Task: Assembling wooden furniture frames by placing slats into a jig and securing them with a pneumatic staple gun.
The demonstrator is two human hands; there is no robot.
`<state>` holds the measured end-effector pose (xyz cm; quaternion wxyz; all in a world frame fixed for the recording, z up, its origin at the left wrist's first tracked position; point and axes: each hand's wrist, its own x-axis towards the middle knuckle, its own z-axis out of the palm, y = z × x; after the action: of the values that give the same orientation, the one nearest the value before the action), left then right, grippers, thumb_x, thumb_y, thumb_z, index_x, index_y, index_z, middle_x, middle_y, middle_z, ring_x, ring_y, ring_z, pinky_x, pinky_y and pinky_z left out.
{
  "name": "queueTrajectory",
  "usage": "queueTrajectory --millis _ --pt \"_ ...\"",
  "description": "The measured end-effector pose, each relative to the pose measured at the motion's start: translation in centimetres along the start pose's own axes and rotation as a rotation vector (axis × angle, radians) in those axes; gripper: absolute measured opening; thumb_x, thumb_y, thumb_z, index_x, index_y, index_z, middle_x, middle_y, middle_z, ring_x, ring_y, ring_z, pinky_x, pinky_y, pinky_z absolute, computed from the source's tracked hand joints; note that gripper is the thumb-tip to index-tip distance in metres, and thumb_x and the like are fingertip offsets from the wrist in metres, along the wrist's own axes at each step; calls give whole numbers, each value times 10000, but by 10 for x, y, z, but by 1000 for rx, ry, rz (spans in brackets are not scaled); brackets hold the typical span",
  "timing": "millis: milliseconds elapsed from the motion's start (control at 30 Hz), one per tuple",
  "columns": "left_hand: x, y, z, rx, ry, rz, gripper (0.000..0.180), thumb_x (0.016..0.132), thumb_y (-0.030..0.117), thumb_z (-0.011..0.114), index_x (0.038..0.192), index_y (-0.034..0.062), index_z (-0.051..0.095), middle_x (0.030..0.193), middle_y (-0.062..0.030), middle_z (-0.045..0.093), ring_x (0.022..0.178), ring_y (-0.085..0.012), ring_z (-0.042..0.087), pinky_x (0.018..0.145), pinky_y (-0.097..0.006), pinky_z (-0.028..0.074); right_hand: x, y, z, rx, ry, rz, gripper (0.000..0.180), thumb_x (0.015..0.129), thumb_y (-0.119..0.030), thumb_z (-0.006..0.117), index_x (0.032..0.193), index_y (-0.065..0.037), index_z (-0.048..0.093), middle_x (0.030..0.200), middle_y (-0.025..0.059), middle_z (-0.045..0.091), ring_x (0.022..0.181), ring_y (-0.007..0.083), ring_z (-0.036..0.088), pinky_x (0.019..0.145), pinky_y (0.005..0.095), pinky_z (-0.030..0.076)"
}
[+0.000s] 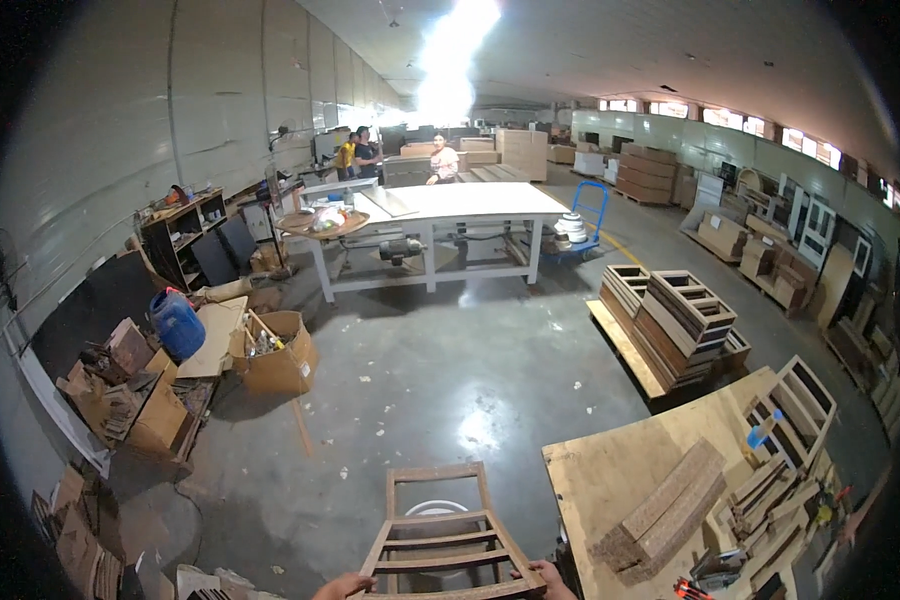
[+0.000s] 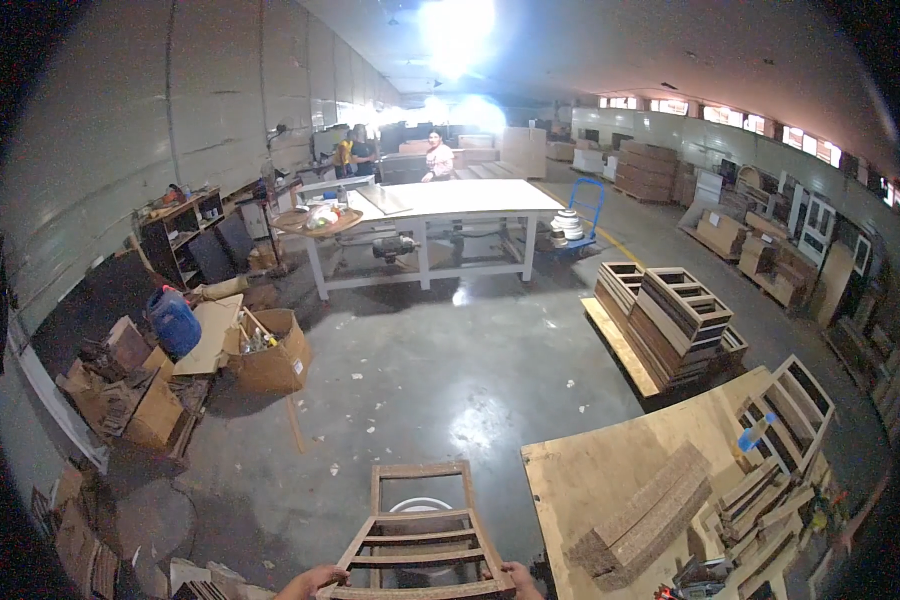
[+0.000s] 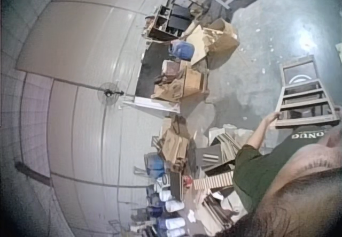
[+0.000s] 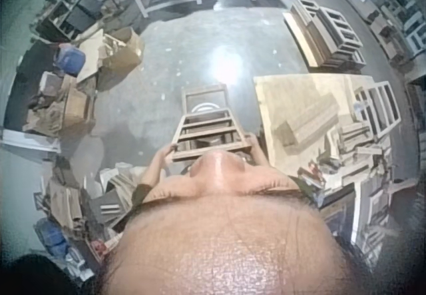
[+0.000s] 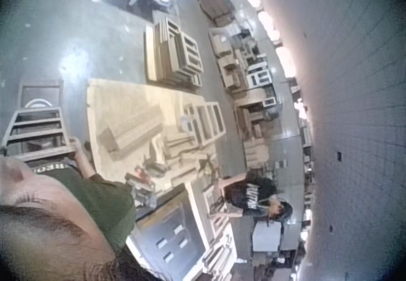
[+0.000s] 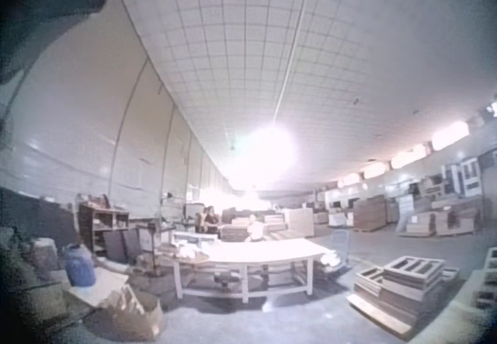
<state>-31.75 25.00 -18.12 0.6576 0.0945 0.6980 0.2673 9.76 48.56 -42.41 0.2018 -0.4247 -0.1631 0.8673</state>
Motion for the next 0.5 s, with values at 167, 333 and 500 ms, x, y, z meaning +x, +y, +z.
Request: queueTrajectory --millis 167,333,500 --pt "-59 21 24 139 63 -79 476 830 453 574 1212 170 547 1217 -136 516 1030 -328 510 738 -610 433 -3 7 10 -56 -30 -58 394 895 -115 371 1165 155 467 975 253 626 870 354 641 774 465 536" --pt "-25 -15 4 33 55 188 355 829 401 594 1037 114 615 943 -83 569 868 -238 539 693 -479 484 -47 -13 52 199 -33 60 455 872 -151 390 1235 124 399 981 281 617 812 371 642 749 473 541" --pt "-17 -8 10 -17 48 252 313 842 344 587 953 55 636 792 -45 579 775 -171 547 647 -366 481 -25 -1 36 342 -270 95 468 905 -153 317 1243 162 391 1018 289 610 899 376 633 798 483 531"
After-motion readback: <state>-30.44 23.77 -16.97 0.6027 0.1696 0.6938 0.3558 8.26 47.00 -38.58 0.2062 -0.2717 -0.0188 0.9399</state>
